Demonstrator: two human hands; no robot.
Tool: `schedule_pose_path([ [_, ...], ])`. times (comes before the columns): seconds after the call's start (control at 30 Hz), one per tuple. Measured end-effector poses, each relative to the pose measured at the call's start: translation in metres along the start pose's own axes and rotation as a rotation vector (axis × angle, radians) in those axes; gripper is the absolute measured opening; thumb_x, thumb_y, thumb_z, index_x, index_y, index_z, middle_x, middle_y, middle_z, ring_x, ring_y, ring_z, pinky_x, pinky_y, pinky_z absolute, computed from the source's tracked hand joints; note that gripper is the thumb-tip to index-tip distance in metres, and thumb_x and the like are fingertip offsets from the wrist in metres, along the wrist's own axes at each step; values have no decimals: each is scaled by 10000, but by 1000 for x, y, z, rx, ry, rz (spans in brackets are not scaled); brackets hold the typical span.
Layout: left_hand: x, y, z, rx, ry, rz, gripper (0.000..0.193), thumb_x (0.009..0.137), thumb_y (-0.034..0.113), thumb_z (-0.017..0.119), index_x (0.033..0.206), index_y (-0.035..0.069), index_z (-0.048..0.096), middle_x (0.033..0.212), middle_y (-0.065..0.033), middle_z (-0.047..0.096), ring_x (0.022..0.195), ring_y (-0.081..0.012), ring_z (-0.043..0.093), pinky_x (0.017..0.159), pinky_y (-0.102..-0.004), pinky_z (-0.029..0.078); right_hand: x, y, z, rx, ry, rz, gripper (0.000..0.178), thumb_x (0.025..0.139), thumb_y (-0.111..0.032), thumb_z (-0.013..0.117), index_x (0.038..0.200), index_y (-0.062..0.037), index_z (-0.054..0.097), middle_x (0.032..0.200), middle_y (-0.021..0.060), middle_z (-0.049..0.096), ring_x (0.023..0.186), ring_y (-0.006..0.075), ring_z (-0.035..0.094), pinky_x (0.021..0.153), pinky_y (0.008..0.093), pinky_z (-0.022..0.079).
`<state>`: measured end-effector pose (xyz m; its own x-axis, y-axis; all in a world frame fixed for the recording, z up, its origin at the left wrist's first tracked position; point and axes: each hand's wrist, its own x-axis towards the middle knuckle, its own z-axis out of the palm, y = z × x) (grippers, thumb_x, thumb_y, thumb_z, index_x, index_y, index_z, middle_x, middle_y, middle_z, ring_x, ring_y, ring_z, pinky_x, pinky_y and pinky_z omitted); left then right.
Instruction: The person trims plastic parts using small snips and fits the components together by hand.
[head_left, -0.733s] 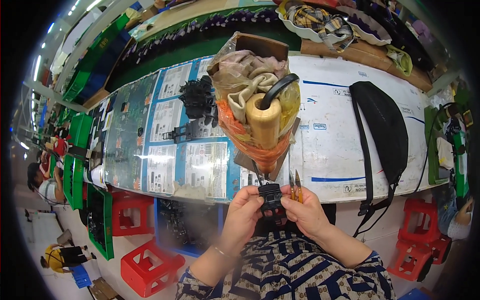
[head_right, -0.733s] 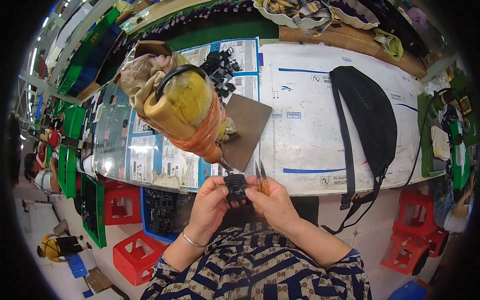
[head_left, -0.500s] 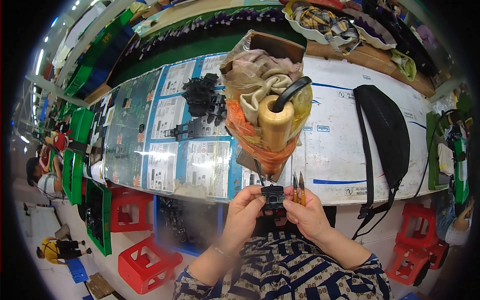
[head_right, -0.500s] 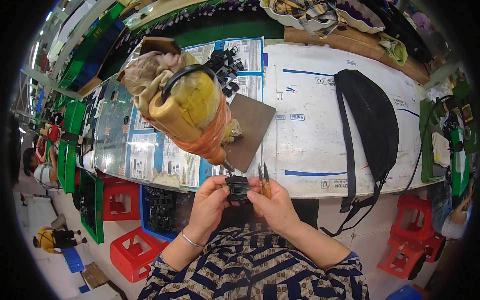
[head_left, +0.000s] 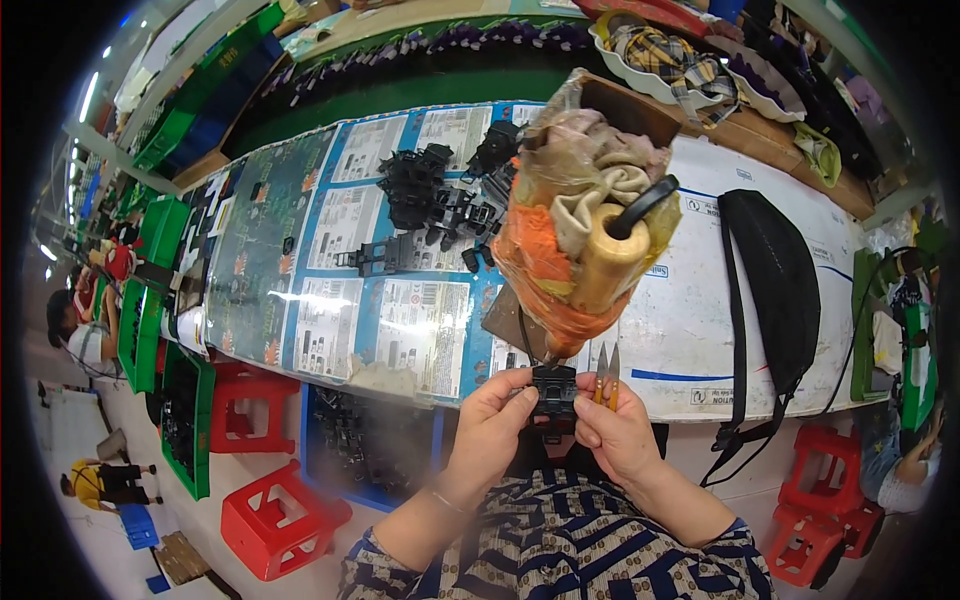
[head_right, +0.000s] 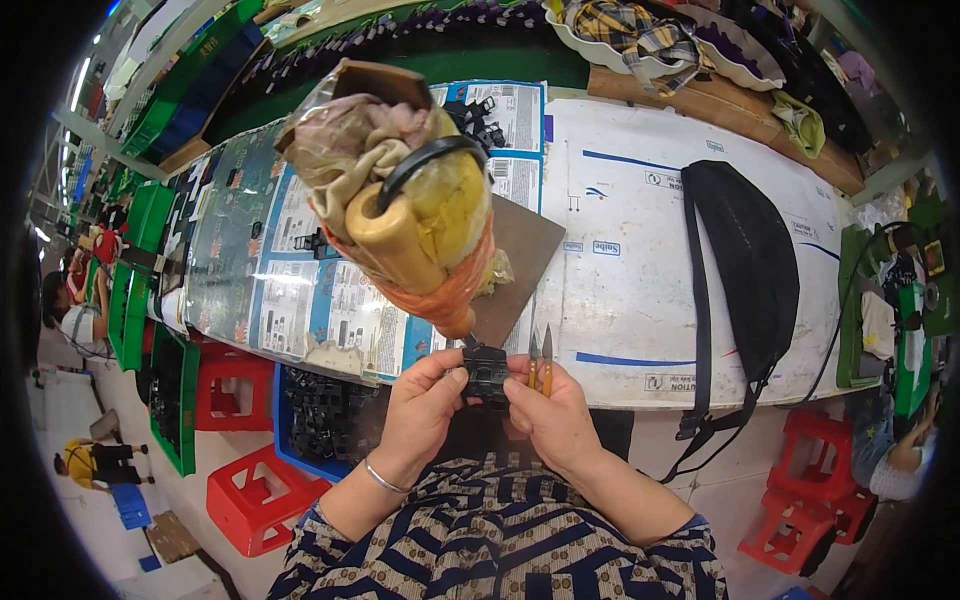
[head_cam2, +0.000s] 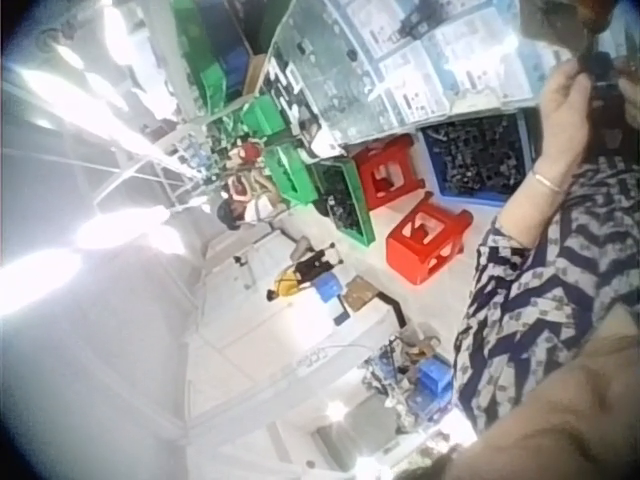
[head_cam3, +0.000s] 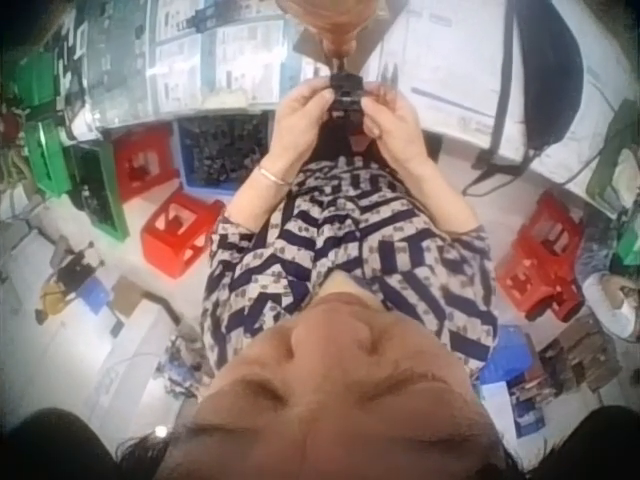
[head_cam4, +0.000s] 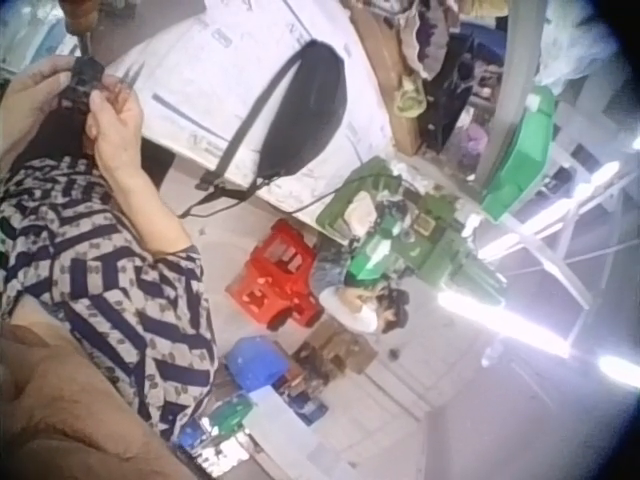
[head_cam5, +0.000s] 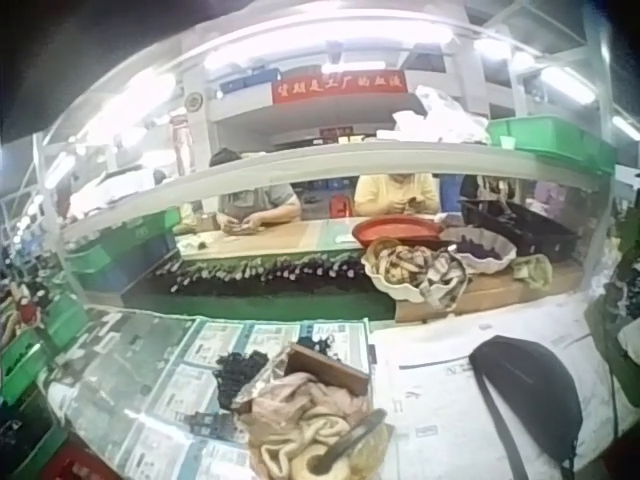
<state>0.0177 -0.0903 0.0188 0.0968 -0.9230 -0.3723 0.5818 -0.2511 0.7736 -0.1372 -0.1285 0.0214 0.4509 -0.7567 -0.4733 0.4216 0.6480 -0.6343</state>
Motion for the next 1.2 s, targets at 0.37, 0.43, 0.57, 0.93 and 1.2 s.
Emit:
schedule_pose_path([
  [0.37,2,2,-4,74,-11,27,259,875,-30,482,1128,-74,518,1055,-68,544,924,-109,553,817,-234,458,3,-2,3,36,54,11,183,869,-21,527,1047,-15,484,714,11,481,494,66,384,464,217,318],
  [0.43,3,2,-5,107,-17,42,262,871,-36,482,1128,-80,515,1065,-68,532,931,-108,548,823,-233,454,4,-2,2,41,56,16,176,872,-18,521,1044,-18,486,714,10,481,491,66,382,462,217,313],
  [0.57,7,7,-1,186,-34,65,261,870,-31,485,1124,-84,514,1031,-69,534,874,-110,562,776,-229,468,7,-3,0,26,37,26,142,890,-60,512,1028,-86,534,704,-19,499,481,51,380,462,200,302],
  [0.93,15,13,4,298,-43,112,258,862,-28,500,1114,-79,525,950,-65,530,822,-112,576,716,-233,486,11,-13,5,77,-15,19,148,910,-65,479,1055,-37,487,762,31,546,508,46,381,473,186,310],
  [1.2,19,12,3,280,-52,103,243,857,-28,499,1092,-73,548,927,-62,523,825,-113,574,726,-232,483,13,-17,8,63,-25,32,99,897,-85,520,996,-75,517,720,-5,509,476,33,374,440,178,286],
])
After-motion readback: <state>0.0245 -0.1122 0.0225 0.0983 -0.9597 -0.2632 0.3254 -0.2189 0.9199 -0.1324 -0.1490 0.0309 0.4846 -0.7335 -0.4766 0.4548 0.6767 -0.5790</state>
